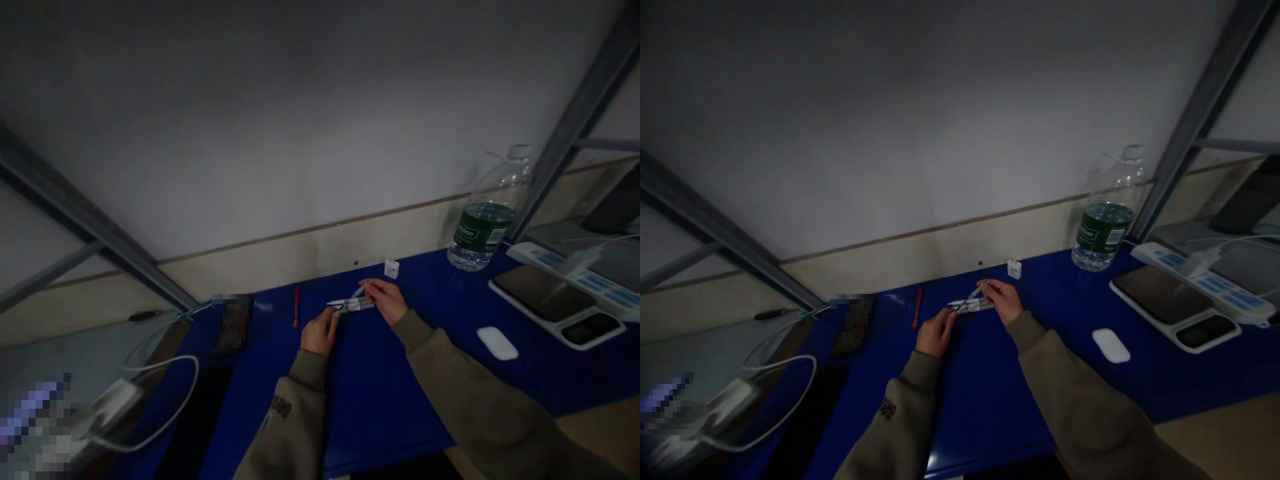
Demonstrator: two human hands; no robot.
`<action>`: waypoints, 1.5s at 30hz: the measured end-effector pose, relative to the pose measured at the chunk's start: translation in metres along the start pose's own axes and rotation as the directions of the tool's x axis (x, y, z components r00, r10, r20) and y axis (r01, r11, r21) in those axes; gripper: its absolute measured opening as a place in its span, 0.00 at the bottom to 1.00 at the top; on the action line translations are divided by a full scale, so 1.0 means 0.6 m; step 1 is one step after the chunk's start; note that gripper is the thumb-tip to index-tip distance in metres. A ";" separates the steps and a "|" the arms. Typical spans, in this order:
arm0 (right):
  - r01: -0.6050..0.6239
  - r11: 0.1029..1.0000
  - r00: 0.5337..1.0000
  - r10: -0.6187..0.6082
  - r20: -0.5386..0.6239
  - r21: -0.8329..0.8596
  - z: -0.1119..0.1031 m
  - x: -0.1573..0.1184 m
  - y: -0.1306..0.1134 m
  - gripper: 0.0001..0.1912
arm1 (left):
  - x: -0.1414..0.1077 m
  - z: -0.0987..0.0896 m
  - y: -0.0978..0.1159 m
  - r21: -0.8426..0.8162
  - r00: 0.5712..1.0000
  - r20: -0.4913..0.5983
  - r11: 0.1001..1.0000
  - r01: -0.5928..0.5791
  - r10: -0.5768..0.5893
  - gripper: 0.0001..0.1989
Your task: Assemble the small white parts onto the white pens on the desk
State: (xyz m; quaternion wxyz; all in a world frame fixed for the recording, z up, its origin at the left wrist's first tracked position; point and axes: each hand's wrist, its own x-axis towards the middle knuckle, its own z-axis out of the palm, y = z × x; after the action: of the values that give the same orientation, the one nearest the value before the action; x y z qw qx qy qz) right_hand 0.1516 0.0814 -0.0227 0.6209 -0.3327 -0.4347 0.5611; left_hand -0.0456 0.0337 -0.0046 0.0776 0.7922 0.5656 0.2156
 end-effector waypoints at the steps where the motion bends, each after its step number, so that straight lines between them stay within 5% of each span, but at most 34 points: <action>1: -0.003 1.000 1.000 0.003 0.000 -0.006 0.001 0.000 0.000 0.16 | 0.000 0.000 0.000 -0.001 1.000 -0.001 1.000 0.000 0.000 0.17; 10: 0.002 0.997 0.999 0.002 0.051 -0.074 0.012 -0.007 0.011 0.15 | 0.002 0.003 -0.004 0.002 1.000 0.023 1.000 0.003 -0.003 0.18; 17: -0.028 0.972 0.938 0.106 0.329 -0.232 0.017 -0.014 0.015 0.15 | 0.001 0.005 -0.008 0.050 0.997 0.073 0.999 -0.021 0.017 0.18; 23: -0.012 0.926 0.936 0.143 0.322 -0.377 0.014 -0.018 0.011 0.17 | 0.000 0.006 -0.009 0.093 0.997 0.077 0.995 -0.038 0.030 0.18; 27: 0.092 0.833 0.947 0.095 0.306 -0.545 0.017 -0.024 0.005 0.16 | 0.000 0.008 -0.010 0.147 0.995 0.090 0.988 -0.047 0.034 0.19; 31: 0.185 0.673 0.958 0.038 0.284 -0.716 0.020 -0.029 -0.001 0.25 | 0.000 0.010 -0.010 0.157 0.993 0.102 0.985 -0.076 0.061 0.18; 37: 0.177 0.831 0.934 0.027 0.355 -0.527 0.019 -0.030 -0.006 0.18 | -0.001 0.005 -0.005 0.159 0.995 0.094 0.986 -0.046 0.031 0.19; 45: 0.233 0.824 0.924 -0.023 0.381 -0.516 0.023 -0.034 -0.009 0.19 | -0.003 0.005 -0.003 0.135 0.992 0.116 0.988 -0.068 0.053 0.19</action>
State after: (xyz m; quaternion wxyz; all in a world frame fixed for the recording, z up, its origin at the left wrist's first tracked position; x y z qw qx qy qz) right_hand 0.1414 0.0596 -0.0160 0.4450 -0.3590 -0.7053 0.4190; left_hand -0.0463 0.0331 -0.0082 0.0473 0.8233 0.5497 0.1331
